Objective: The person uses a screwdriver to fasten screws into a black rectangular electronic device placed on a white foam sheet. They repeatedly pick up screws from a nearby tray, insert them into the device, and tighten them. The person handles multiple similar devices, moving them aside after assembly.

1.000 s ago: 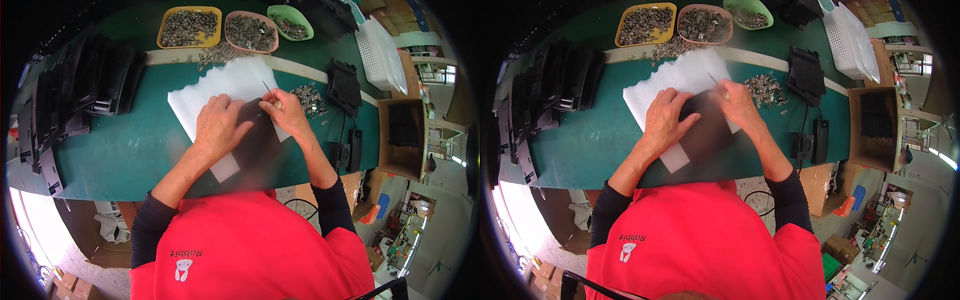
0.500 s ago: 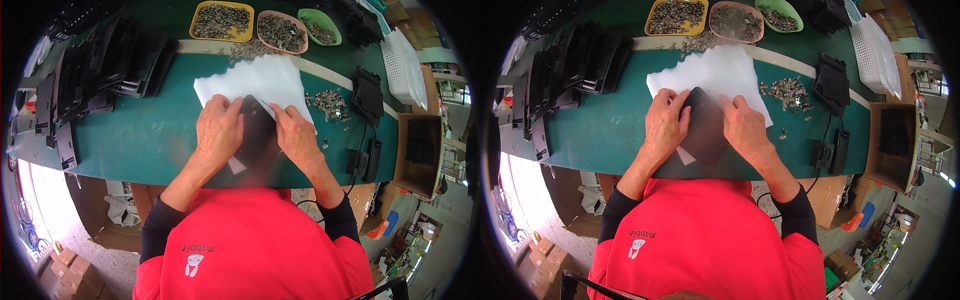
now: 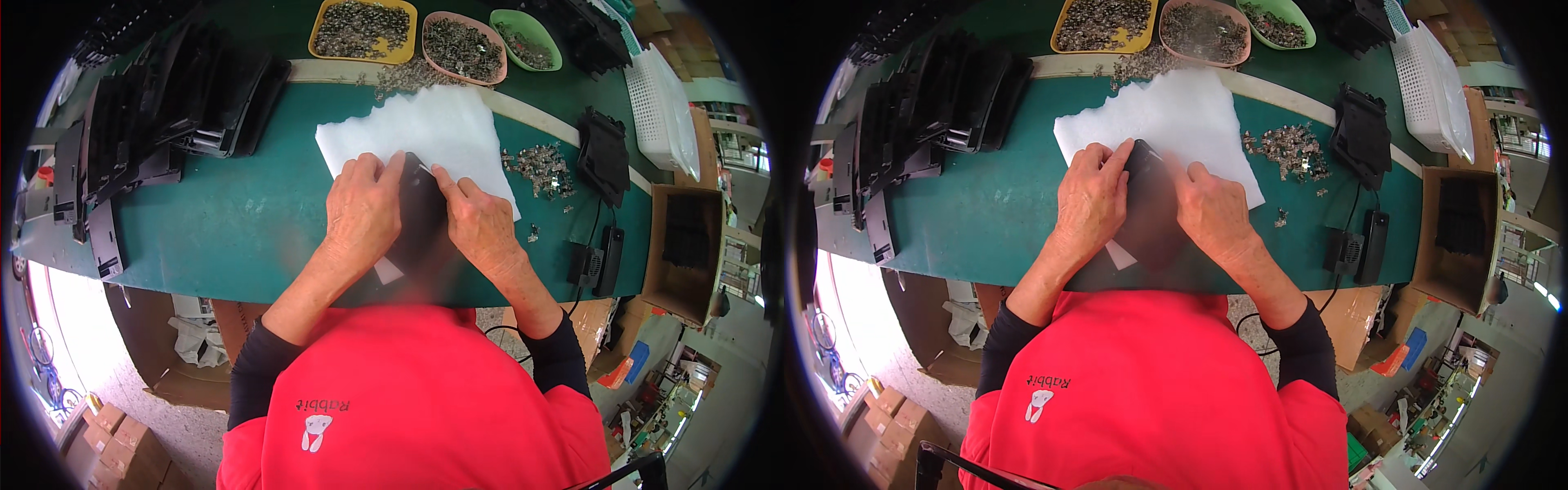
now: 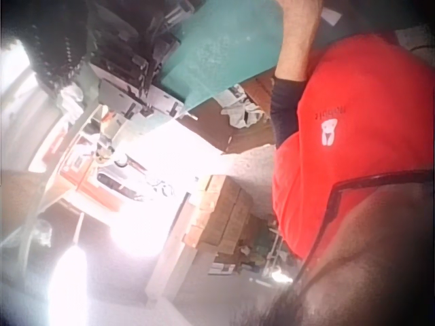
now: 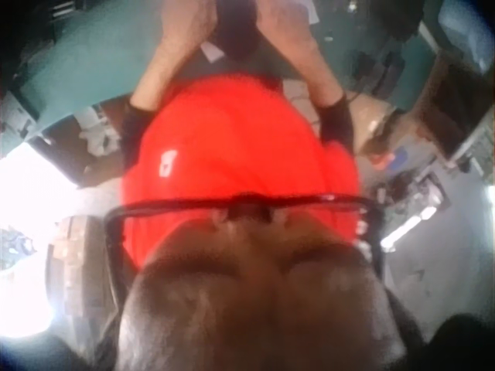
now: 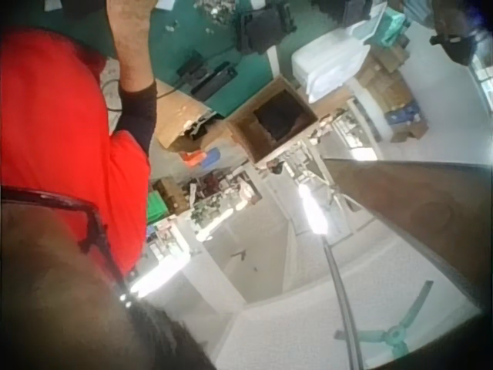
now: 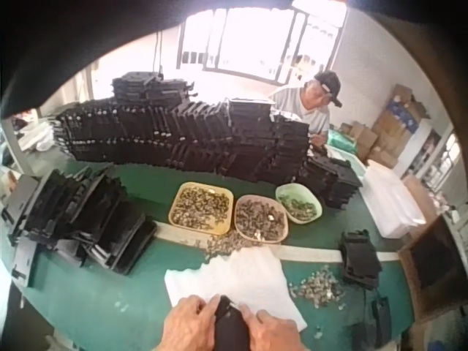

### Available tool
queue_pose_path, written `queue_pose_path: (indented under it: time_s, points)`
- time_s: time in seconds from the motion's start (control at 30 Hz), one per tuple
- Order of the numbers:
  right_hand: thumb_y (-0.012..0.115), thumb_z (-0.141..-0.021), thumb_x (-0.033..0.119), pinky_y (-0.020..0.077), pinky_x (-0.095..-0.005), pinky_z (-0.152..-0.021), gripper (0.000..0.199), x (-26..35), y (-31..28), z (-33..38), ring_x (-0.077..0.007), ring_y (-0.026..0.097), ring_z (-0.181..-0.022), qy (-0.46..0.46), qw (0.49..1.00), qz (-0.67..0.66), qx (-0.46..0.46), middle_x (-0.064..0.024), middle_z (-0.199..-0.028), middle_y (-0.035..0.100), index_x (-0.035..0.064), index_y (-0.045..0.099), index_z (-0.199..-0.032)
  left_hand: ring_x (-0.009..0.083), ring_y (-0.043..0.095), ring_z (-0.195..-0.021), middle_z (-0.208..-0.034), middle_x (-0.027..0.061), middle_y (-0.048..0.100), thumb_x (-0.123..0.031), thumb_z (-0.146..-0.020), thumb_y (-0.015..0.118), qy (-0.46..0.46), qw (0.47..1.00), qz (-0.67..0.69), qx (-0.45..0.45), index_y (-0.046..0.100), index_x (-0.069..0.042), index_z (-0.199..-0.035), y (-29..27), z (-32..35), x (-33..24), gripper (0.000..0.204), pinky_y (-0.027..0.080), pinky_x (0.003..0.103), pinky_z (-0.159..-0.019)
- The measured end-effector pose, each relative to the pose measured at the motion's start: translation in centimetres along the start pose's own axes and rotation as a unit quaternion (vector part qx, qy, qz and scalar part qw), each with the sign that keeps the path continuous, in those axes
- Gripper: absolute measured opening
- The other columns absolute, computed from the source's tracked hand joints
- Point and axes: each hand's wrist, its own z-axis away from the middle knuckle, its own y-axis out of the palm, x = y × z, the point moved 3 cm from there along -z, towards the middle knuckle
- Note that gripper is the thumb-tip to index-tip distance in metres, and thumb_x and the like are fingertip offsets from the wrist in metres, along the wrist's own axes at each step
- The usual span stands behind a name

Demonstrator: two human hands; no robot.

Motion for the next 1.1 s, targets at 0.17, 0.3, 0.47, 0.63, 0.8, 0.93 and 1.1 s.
queue_pose_path:
  time_s: [0.17, 0.3, 0.47, 0.63, 0.8, 0.93, 1.1]
  points:
    - [0.061, -0.080, 0.008, 0.0533, -0.0340, -0.049, 0.055, 0.9, 0.5, 0.4, -0.0216, 0.065, -0.058, -0.039, 0.995, 0.093, 0.018, -0.0085, -0.077, 0.058, -0.0007, 0.052, -0.134, 0.0286, 0.057, -0.090, -0.097, 0.0114, 0.056, -0.004, -0.084, 0.063, -0.002, 1.000, 0.005, 0.006, 0.063, -0.005, -0.123, 0.1, -0.1, 0.0, 0.040, 0.051, 0.039, -0.075]
    - [0.062, -0.078, 0.009, 0.0534, -0.0308, -0.046, 0.057, 1.8, 0.4, 0.2, -0.0181, 0.064, -0.055, -0.075, 0.981, 0.169, 0.064, -0.0092, -0.077, 0.058, -0.0101, 0.050, -0.131, 0.0285, 0.057, -0.090, -0.096, 0.0113, 0.056, -0.004, -0.084, 0.063, -0.003, 1.000, 0.017, 0.004, 0.064, -0.005, -0.122, 0.3, -0.1, 0.1, 0.038, 0.051, 0.040, -0.075]
    - [0.060, -0.078, 0.004, 0.0541, -0.0293, -0.048, 0.060, 2.6, 0.3, -0.5, -0.0188, 0.065, -0.055, -0.070, 0.972, 0.202, 0.097, -0.0095, -0.076, 0.060, -0.0114, 0.048, -0.135, 0.0289, 0.058, -0.092, -0.096, 0.0117, 0.057, -0.005, -0.085, 0.063, -0.013, 1.000, 0.022, 0.001, 0.064, -0.004, -0.121, 0.6, -0.2, 0.1, 0.036, 0.051, 0.040, -0.075]
    - [0.058, -0.082, 0.006, 0.0556, -0.0360, -0.055, 0.050, 1.2, -0.4, -1.4, -0.0273, 0.067, -0.060, -0.029, 0.993, 0.086, 0.072, -0.0126, -0.077, 0.063, -0.0044, 0.054, -0.130, 0.0316, 0.060, -0.092, -0.096, 0.0139, 0.058, -0.008, -0.086, 0.061, -0.030, 0.999, 0.042, 0.009, 0.062, -0.001, -0.119, 0.2, -0.6, -0.2, 0.034, 0.051, 0.042, -0.075]
    - [0.054, -0.087, 0.006, 0.0551, -0.0434, -0.062, 0.044, 1.2, -1.5, -1.7, -0.0344, 0.067, -0.067, 0.016, 0.996, 0.000, 0.085, -0.0152, -0.075, 0.066, 0.0057, 0.056, -0.130, 0.0326, 0.061, -0.092, -0.095, 0.0150, 0.059, -0.015, -0.085, 0.063, -0.062, 0.998, 0.018, 0.019, 0.061, 0.001, -0.118, 0.4, -0.2, -0.9, 0.036, 0.051, 0.043, -0.074]
    - [0.053, -0.086, 0.004, 0.0546, -0.0466, -0.065, 0.045, 2.7, -1.8, -1.6, -0.0360, 0.068, -0.071, 0.065, 0.990, -0.016, 0.122, -0.0167, -0.074, 0.068, 0.0068, 0.056, -0.131, 0.0336, 0.062, -0.090, -0.095, 0.0159, 0.060, -0.016, -0.085, 0.063, -0.071, 0.997, 0.021, 0.020, 0.061, 0.001, -0.118, 0.5, -0.1, -0.8, 0.038, 0.052, 0.044, -0.074]
    - [0.053, -0.086, 0.004, 0.0548, -0.0475, -0.067, 0.048, 2.7, -1.8, -1.7, -0.0372, 0.068, -0.073, 0.068, 0.990, -0.020, 0.119, -0.0164, -0.076, 0.068, 0.0078, 0.056, -0.133, 0.0364, 0.065, -0.085, -0.096, 0.0181, 0.063, -0.017, -0.085, 0.062, -0.105, 0.992, 0.039, 0.057, 0.060, 0.003, -0.118, 0.6, -0.2, -1.2, 0.039, 0.052, 0.046, -0.072]
